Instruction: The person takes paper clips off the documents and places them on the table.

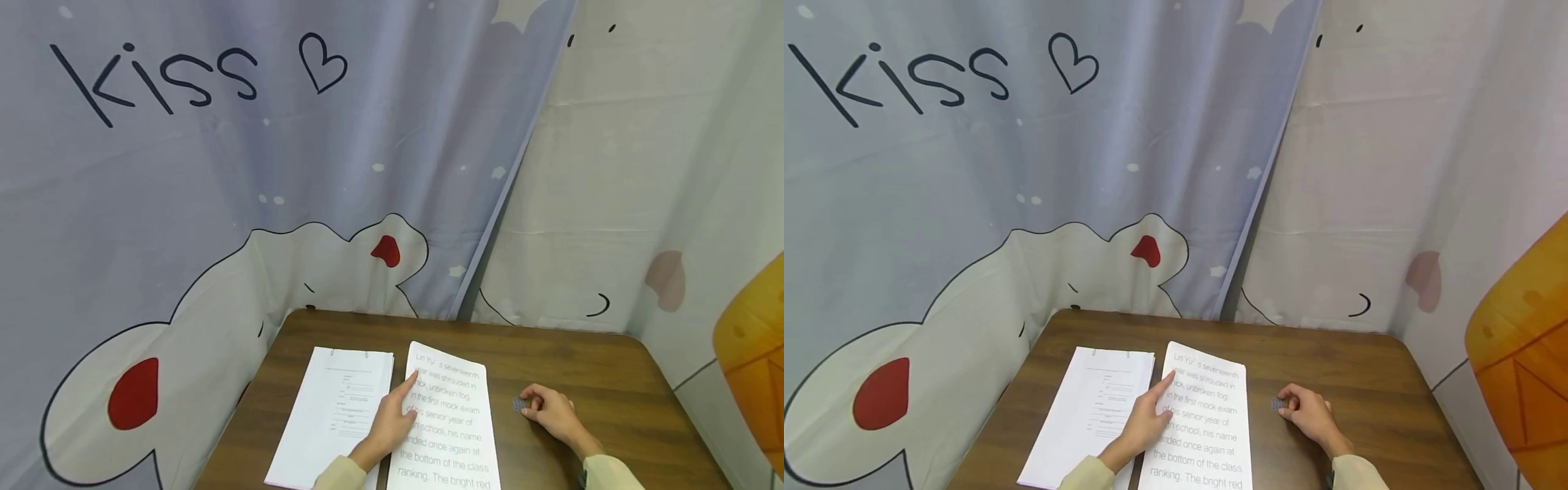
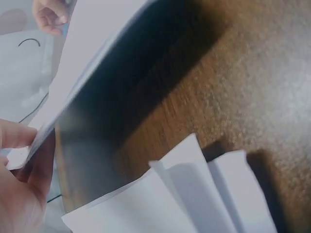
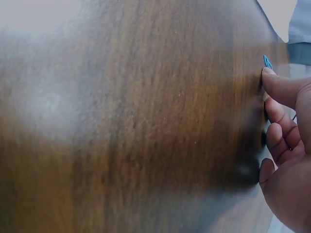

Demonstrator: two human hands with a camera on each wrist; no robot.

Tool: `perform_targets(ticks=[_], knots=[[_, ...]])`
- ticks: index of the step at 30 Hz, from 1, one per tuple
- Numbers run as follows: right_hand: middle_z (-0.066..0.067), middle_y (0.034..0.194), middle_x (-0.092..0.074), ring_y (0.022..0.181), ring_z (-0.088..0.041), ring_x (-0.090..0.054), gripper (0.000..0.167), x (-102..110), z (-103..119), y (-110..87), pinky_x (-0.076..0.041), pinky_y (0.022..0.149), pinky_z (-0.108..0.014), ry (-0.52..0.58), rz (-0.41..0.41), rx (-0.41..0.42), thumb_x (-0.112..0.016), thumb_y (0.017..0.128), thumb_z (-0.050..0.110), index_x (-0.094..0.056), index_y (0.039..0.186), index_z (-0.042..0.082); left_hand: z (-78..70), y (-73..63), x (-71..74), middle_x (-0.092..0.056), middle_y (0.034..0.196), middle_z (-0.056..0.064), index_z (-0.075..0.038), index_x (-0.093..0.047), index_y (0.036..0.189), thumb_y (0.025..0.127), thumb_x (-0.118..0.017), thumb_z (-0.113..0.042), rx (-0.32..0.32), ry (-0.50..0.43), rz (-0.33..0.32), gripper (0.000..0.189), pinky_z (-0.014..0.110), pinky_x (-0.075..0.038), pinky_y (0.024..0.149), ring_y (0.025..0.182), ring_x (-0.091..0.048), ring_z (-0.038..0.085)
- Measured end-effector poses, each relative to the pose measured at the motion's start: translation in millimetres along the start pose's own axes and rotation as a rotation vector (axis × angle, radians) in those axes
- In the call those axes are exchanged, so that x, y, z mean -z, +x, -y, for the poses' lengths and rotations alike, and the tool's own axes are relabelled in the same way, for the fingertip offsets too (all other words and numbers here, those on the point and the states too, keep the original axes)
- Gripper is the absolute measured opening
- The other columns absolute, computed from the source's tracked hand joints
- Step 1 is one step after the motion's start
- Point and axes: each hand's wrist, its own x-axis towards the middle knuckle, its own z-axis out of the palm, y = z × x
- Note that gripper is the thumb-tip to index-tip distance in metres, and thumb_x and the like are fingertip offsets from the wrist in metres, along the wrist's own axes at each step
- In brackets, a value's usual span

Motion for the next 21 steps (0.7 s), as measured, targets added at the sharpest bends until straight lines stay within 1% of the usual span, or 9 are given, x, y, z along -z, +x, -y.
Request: perform_targets(ticks=[3,5,7,10,14,16,18,21], knots=[[0.010,0.073,-0.059,0.065,-0.006,-0.051,0.022,-1,-2,0.4,-0.035,0.083,-0.044,0.009,0.001,0.001,-0.085,0.085,0.015,-0.073,0.104,0.015,1.4,-0.2,-4.3,-0.059,0.153,0.015,-0.010,-0.045,0.160,0.088,-0.069,0.007,-0.010,0.138,-0.006,0.078,0.050,-0.050,0.116,0.137,-0.062,0.034],[0.010,0.073,-0.059,0.065,-0.005,-0.051,0.022,-1,-3,0.8,-0.036,0.084,-0.046,0.009,-0.002,0.005,-0.085,0.085,0.014,-0.073,0.104,0.015,2.3,-0.4,-8.2,-0.066,0.144,0.016,-0.009,-0.048,0.158,0.085,-0.071,0.007,-0.017,0.241,-0.011,0.078,0.047,-0.059,0.105,0.124,-0.069,0.032],[0.009,0.073,-0.059,0.065,-0.006,-0.051,0.022,-1,-2,1.3,-0.036,0.085,-0.047,0.009,-0.006,0.008,-0.085,0.085,0.013,-0.073,0.103,0.015,3.1,-0.4,-12.6,-0.070,0.135,0.014,-0.009,-0.051,0.157,0.083,-0.072,0.007,-0.016,0.331,-0.022,0.079,0.041,-0.063,0.093,0.110,-0.074,0.027],[0.008,0.074,-0.059,0.065,-0.006,-0.050,0.022,-1,-1,2.1,-0.036,0.085,-0.047,0.002,-0.007,0.009,-0.085,0.085,0.013,-0.072,0.103,0.015,4.5,1.3,-18.6,-0.072,0.129,0.012,-0.009,-0.053,0.155,0.079,-0.071,0.010,-0.017,0.427,-0.035,0.081,0.032,-0.064,0.078,0.093,-0.075,0.020],[0.007,0.074,-0.059,0.065,-0.006,-0.050,0.023,-1,-1,1.7,-0.035,0.084,-0.045,0.006,-0.007,-0.003,-0.085,0.085,0.012,-0.072,0.104,0.014,5.0,5.2,-22.8,-0.073,0.120,0.014,-0.007,-0.056,0.152,0.076,-0.069,0.013,-0.046,0.516,-0.054,0.080,0.024,-0.057,0.061,0.075,-0.069,0.015],[0.006,0.074,-0.059,0.065,-0.007,-0.050,0.023,0,-1,1.1,-0.035,0.085,-0.046,0.017,-0.009,-0.007,-0.085,0.085,0.011,-0.072,0.104,0.014,4.3,6.3,-23.7,-0.072,0.118,0.016,-0.006,-0.059,0.150,0.075,-0.071,0.013,-0.062,0.564,-0.066,0.078,0.023,-0.053,0.055,0.072,-0.067,0.015],[0.006,0.074,-0.059,0.065,-0.007,-0.050,0.023,-1,-1,0.9,-0.035,0.086,-0.048,0.024,-0.012,-0.010,-0.085,0.084,0.011,-0.072,0.104,0.014,3.1,6.8,-24.6,-0.069,0.121,0.019,-0.005,-0.061,0.148,0.074,-0.073,0.012,-0.063,0.603,-0.073,0.076,0.023,-0.050,0.052,0.075,-0.068,0.017],[0.007,0.074,-0.059,0.065,-0.007,-0.051,0.023,-1,-2,1.0,-0.035,0.086,-0.049,0.028,-0.017,-0.014,-0.085,0.084,0.011,-0.072,0.103,0.014,0.9,7.2,-26.4,-0.063,0.133,0.022,-0.007,-0.064,0.145,0.075,-0.075,0.008,-0.037,0.657,-0.080,0.072,0.027,-0.052,0.053,0.094,-0.072,0.027]])
